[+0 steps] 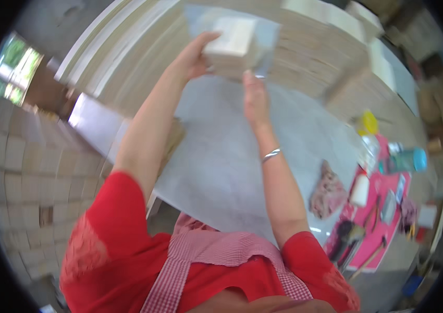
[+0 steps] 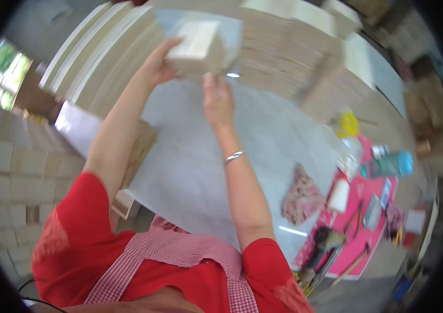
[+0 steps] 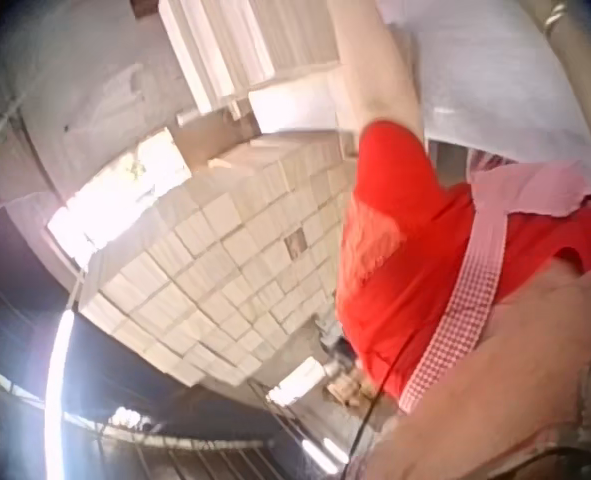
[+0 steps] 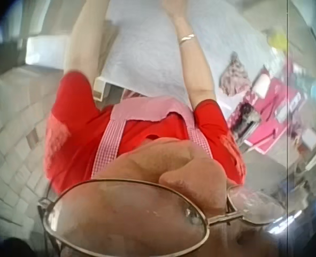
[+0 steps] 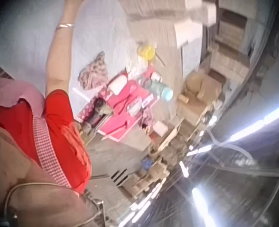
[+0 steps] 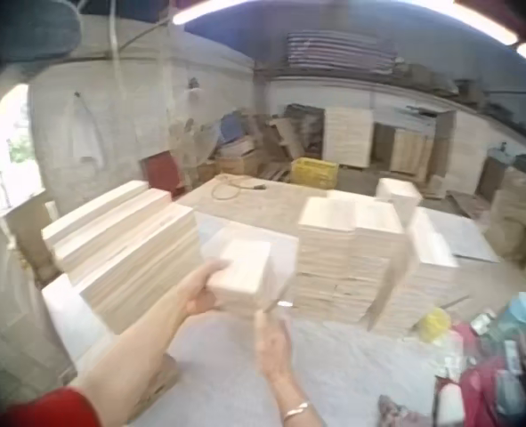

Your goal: Assembling small wooden boxes using wood glue and a pneumatic nail gun.

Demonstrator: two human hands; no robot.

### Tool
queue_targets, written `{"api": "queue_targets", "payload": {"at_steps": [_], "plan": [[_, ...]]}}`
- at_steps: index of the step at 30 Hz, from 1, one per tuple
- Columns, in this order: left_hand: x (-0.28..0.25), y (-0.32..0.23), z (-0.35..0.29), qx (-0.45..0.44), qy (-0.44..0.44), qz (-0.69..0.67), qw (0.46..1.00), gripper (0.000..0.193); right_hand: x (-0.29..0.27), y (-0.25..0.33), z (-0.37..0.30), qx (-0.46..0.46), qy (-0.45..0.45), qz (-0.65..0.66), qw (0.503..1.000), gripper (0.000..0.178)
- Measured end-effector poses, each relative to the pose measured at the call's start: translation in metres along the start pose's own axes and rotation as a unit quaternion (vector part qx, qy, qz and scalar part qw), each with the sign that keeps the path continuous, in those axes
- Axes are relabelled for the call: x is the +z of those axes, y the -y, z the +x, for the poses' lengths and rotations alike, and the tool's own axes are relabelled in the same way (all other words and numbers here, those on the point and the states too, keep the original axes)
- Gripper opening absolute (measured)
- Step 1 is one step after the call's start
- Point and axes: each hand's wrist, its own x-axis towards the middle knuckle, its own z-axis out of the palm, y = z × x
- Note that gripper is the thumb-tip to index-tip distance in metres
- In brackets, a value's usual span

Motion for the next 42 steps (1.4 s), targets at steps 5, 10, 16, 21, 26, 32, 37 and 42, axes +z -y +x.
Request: {"api": "queue_targets", "payload": {"at_steps": [5,10,16,21,26,32,37,42], "plan": [[-0.02,0.082,-0.097,0.047,0.058,-0.095,0.993,0.055,-0.031,0.019,-0.064,0.066,0.087,-0.013,0.994,0.059],[0.034,0.158,-0.183,0.067,0.113,0.031,0.991,0.079,-0.095,0.04,-0.145,0.175,0.186,0.153,0.955,0.07],[0.096,0.18,-0.212,0.095,0.206,0.128,0.965,0.116,-0.137,0.057,-0.194,0.13,0.101,0.263,0.951,0.069],[0.106,0.201,-0.214,0.202,0.222,0.203,0.932,0.134,-0.137,0.018,-0.212,0.007,0.033,0.117,0.992,0.069],[0.098,0.232,-0.206,0.16,0.269,0.237,0.92,0.131,-0.157,-0.001,-0.246,0.174,0.006,0.266,0.948,0.068],[0.095,0.226,-0.196,0.227,0.249,0.336,0.879,0.137,-0.165,0.023,-0.237,0.153,0.008,0.279,0.948,0.083],[0.082,0.226,-0.2,0.267,0.244,0.394,0.845,0.142,-0.156,0.04,-0.244,0.157,0.023,0.276,0.948,0.083],[0.096,0.234,-0.199,0.282,0.256,0.348,0.857,0.144,-0.15,0.033,-0.251,0.143,-0.01,0.256,0.956,0.082]]}}
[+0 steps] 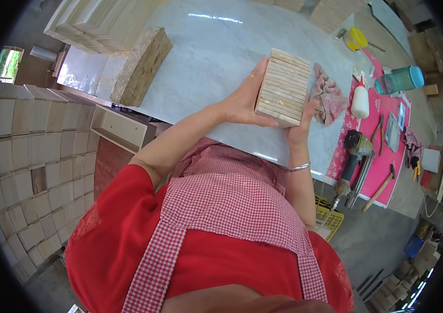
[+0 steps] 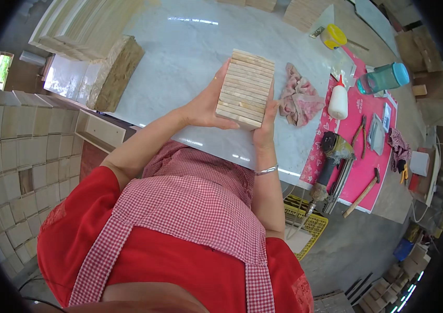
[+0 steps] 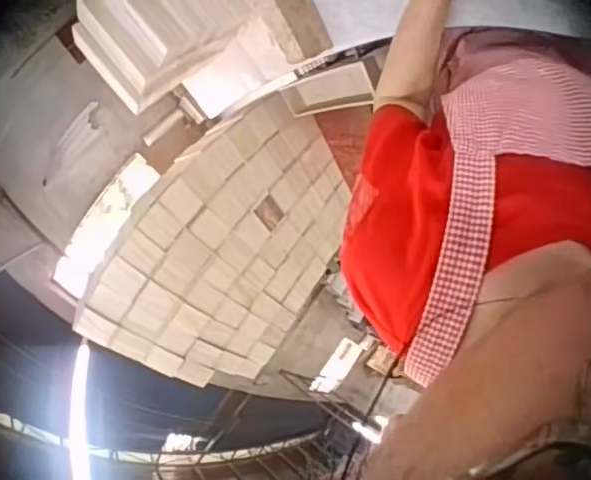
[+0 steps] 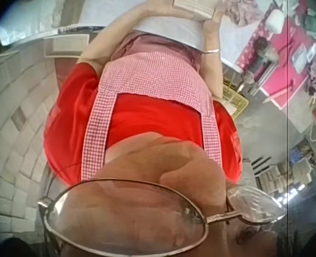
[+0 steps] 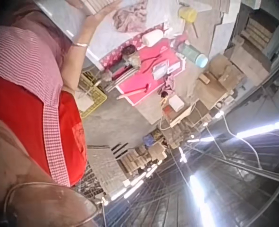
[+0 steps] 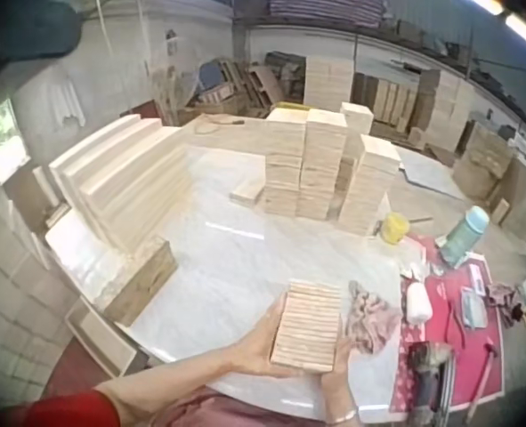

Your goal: Assembling small wooden boxes using wood glue and a pneumatic nail gun.

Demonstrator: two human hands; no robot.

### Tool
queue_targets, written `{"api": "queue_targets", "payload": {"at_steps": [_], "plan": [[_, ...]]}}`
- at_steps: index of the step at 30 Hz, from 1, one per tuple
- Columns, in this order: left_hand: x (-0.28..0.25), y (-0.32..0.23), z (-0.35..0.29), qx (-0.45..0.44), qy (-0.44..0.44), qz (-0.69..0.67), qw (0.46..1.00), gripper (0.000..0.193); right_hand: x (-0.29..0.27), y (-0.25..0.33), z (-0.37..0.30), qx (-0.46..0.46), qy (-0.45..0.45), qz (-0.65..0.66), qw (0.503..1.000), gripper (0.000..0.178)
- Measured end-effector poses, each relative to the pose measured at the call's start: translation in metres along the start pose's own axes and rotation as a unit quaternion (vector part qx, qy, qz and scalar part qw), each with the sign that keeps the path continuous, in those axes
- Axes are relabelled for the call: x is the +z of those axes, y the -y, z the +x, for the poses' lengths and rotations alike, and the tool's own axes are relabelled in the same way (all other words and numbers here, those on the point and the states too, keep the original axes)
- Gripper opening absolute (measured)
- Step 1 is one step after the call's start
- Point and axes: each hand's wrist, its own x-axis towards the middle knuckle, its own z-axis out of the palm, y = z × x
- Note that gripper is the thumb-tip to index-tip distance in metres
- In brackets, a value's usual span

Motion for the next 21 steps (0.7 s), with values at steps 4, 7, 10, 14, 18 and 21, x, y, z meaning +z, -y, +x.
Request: {"api": "queue_targets", "payload": {"at_steps": [4,7,10,14,18,21], "plan": [[0.003,0.005,-0.001,0.039,-0.03,0.111,0.993,0.139,-0.002,0.004,0.0,0.028,0.004,-0.002,1.0,0.082],[0.002,0.005,0.001,0.028,-0.038,0.085,0.995,0.139,-0.001,0.008,0.0,0.037,0.008,-0.021,0.999,0.082],[0.003,0.004,-0.001,0.02,-0.032,0.068,0.997,0.139,0.002,0.015,0.007,-0.019,-0.001,-0.087,0.996,0.081],[0.0,0.002,-0.001,0.009,-0.022,0.056,0.998,0.139,0.011,0.044,0.026,-0.159,0.007,-0.268,0.95,0.078],[-0.001,0.001,-0.001,0.014,-0.013,0.069,0.997,0.142,0.001,0.067,0.036,-0.187,0.072,-0.471,0.859,0.074],[-0.001,-0.001,-0.004,0.013,-0.011,0.061,0.998,0.142,0.0,0.075,0.032,-0.143,0.097,-0.593,0.787,0.07]]}}
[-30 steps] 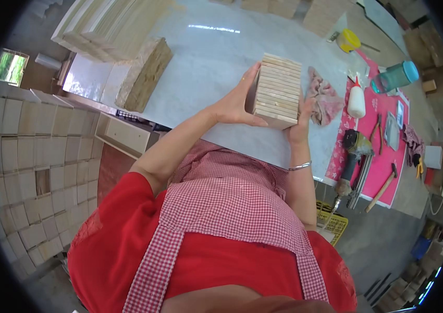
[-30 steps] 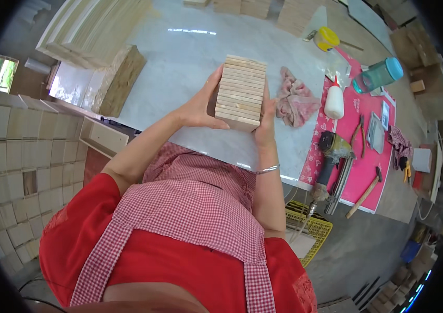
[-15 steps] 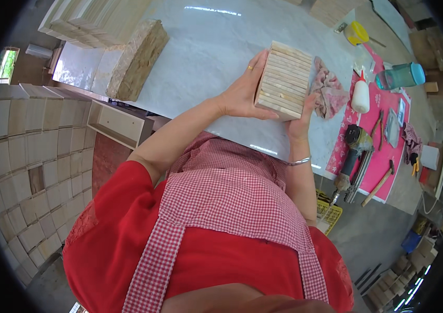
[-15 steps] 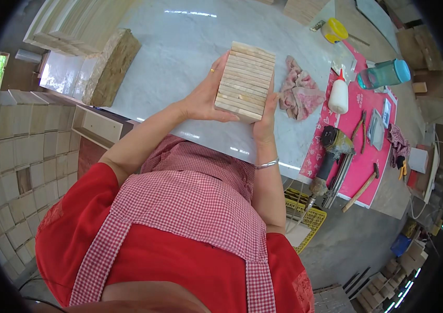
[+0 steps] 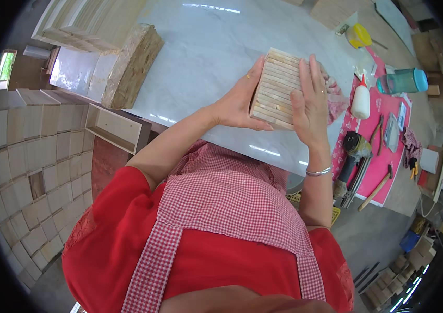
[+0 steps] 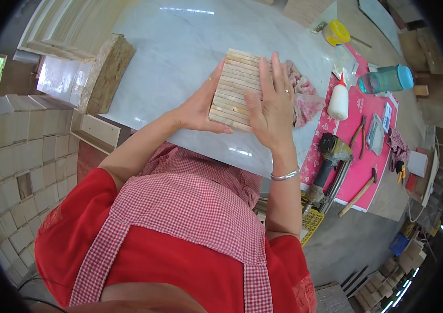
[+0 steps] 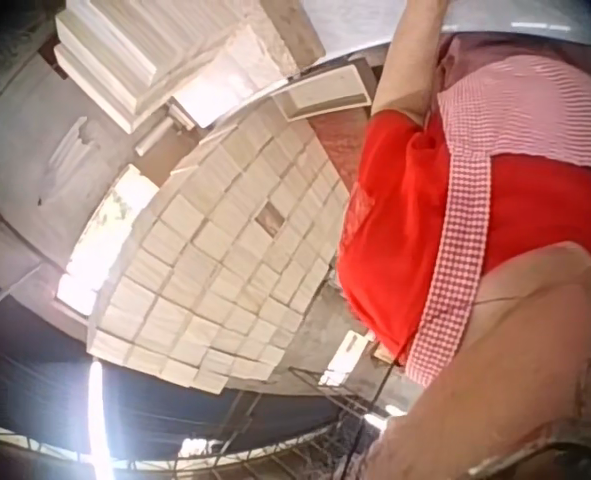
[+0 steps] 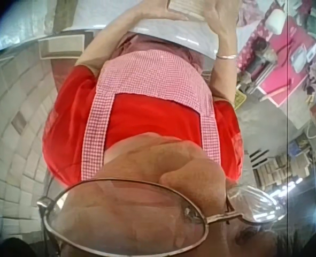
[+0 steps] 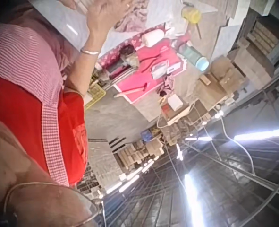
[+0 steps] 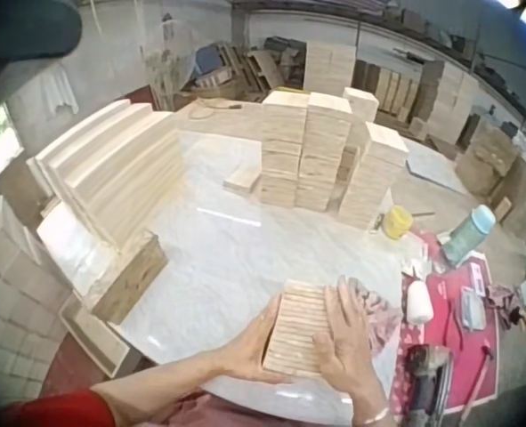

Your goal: Assembling small wooden boxes using wood glue and a pneumatic nail gun.

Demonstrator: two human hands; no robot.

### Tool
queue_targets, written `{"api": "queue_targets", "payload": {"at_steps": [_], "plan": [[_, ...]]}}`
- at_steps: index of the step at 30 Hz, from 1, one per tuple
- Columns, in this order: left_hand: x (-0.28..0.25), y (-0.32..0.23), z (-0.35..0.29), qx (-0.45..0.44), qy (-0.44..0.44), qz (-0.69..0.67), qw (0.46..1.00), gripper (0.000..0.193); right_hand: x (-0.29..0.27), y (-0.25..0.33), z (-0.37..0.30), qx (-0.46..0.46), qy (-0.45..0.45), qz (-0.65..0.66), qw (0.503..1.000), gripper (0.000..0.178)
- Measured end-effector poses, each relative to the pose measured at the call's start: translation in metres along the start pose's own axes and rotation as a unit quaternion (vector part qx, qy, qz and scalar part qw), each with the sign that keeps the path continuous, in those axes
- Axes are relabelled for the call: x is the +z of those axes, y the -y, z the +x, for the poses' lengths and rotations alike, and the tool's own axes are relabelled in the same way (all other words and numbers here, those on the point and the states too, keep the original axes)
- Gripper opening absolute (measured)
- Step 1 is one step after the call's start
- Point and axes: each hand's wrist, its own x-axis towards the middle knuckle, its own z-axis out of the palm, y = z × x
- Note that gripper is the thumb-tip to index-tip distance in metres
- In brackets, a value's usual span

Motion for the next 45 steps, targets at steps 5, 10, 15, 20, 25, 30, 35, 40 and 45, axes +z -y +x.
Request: {"api": "queue_targets", "payload": {"at_steps": [5,10,15,20,25,30,35,40,45], "plan": [[-0.002,0.0,0.002,-0.021,0.008,-0.017,1.0,0.139,-0.002,0.004,-0.001,0.014,-0.005,-0.021,1.0,0.065],[-0.008,-0.004,0.003,-0.037,0.003,-0.018,0.999,0.136,-0.008,-0.048,-0.001,0.07,-0.177,0.018,0.982,0.06],[-0.006,0.004,0.006,-0.026,-0.004,-0.033,0.999,0.136,-0.067,-0.162,-0.032,0.309,-0.155,-0.293,0.891,0.065],[0.003,-0.002,-0.001,-0.015,-0.006,-0.031,0.999,0.135,-0.079,-0.179,-0.037,0.42,-0.095,-0.175,0.885,0.077],[0.002,0.001,-0.004,-0.021,-0.006,-0.002,1.0,0.136,-0.089,-0.147,-0.031,0.317,-0.288,0.172,0.887,0.065],[0.001,0.008,0.0,-0.006,-0.016,0.015,1.0,0.136,-0.086,-0.068,-0.014,0.154,-0.383,0.347,0.842,0.048],[0.002,0.009,0.004,-0.001,-0.024,0.007,1.0,0.137,-0.069,-0.022,0.005,0.174,-0.255,0.327,0.893,0.047],[0.005,0.01,-0.001,-0.003,-0.029,0.013,1.0,0.138,-0.054,-0.008,0.02,0.142,-0.217,0.342,0.903,0.048],[0.006,0.009,-0.002,-0.003,-0.032,0.018,0.999,0.139,-0.048,-0.003,0.03,0.136,-0.227,0.289,0.92,0.049]]}}
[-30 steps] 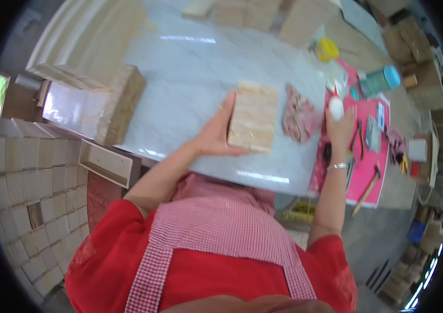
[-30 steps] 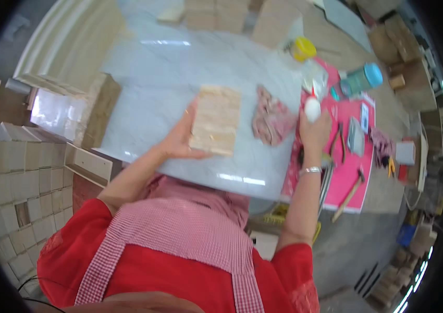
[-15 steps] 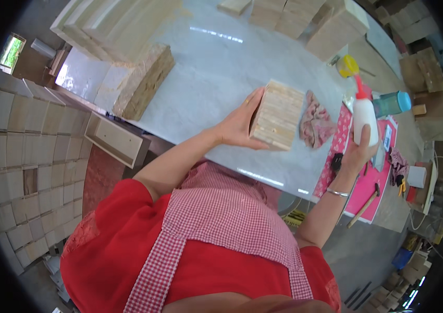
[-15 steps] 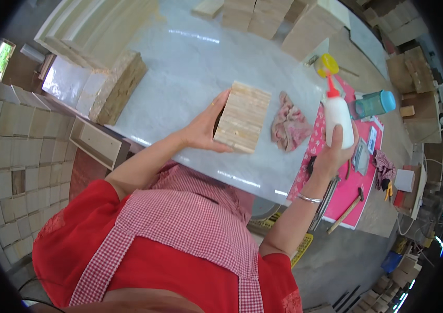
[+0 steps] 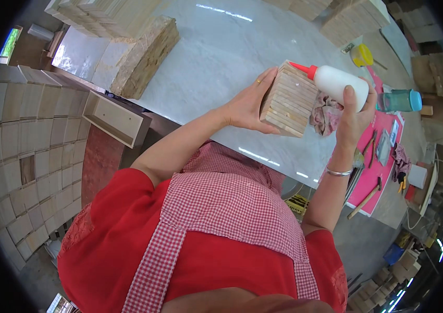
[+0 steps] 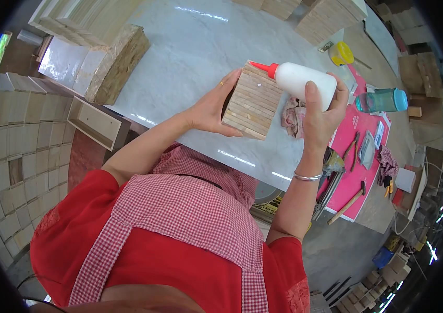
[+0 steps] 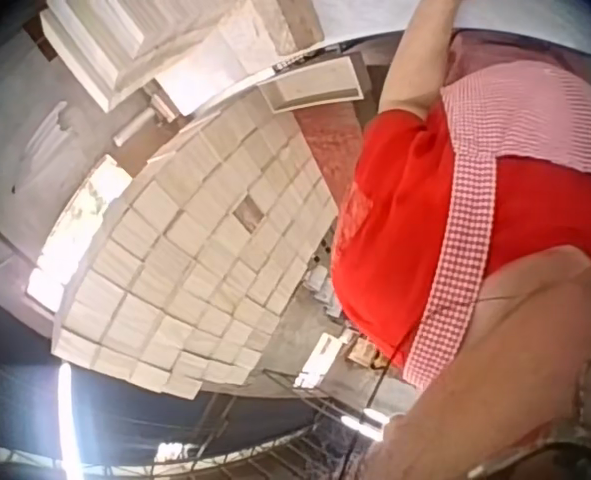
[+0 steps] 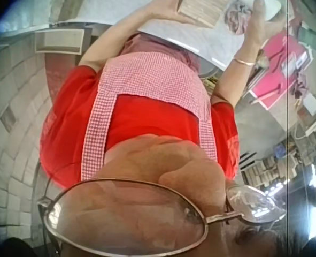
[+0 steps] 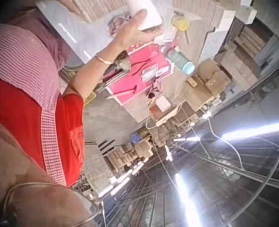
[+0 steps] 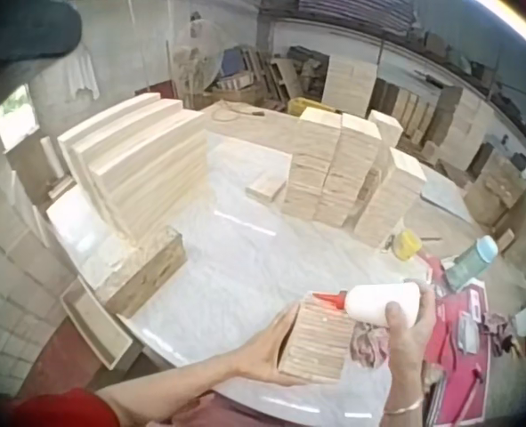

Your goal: Assembling small wooden boxes using wood glue and a pneumatic nail gun.

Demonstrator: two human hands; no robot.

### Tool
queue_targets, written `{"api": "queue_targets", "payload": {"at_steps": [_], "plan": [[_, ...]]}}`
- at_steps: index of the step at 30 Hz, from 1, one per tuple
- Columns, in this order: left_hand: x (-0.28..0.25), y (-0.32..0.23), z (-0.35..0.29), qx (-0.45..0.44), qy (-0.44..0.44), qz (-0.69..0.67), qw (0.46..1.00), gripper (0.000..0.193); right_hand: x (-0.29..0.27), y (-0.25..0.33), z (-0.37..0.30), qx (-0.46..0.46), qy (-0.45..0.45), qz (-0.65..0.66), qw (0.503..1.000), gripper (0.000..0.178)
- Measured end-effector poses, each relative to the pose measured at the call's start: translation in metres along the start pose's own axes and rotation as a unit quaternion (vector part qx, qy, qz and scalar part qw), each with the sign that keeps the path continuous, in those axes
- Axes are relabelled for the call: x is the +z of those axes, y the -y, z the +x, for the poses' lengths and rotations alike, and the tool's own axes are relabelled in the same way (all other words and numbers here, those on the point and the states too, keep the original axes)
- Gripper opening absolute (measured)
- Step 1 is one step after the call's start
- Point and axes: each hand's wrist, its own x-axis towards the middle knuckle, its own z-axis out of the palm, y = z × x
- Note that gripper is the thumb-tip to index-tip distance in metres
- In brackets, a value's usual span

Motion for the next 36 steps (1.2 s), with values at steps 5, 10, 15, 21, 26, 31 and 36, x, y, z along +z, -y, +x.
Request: {"api": "queue_targets", "payload": {"at_steps": [5,10,15,21,26,31,36], "plan": [[0.0,0.0,-0.001,-0.008,0.002,0.002,1.0,0.139,0.007,0.001,0.004,-0.007,0.026,-0.012,1.0,0.05],[-0.001,-0.001,0.001,-0.005,0.001,-0.003,1.0,0.139,0.004,0.004,0.007,-0.043,0.036,-0.033,0.998,0.049],[-0.001,0.0,0.001,-0.005,-0.002,0.003,1.0,0.139,-0.018,0.005,0.012,-0.066,0.039,-0.068,0.995,0.051],[-0.002,-0.004,0.001,-0.015,-0.008,-0.016,1.0,0.134,-0.052,0.006,0.009,-0.058,0.003,-0.093,0.994,0.051],[-0.002,-0.003,0.001,-0.011,-0.009,-0.015,1.0,0.134,-0.049,0.003,0.006,-0.055,-0.023,-0.068,0.996,0.051],[-0.003,-0.004,0.003,-0.013,-0.001,-0.003,1.0,0.136,-0.017,-0.005,0.004,-0.046,0.011,-0.002,0.999,0.052],[-0.003,-0.005,0.003,-0.013,0.003,0.004,1.0,0.138,-0.001,0.001,0.005,-0.025,0.038,-0.012,0.999,0.052]]}}
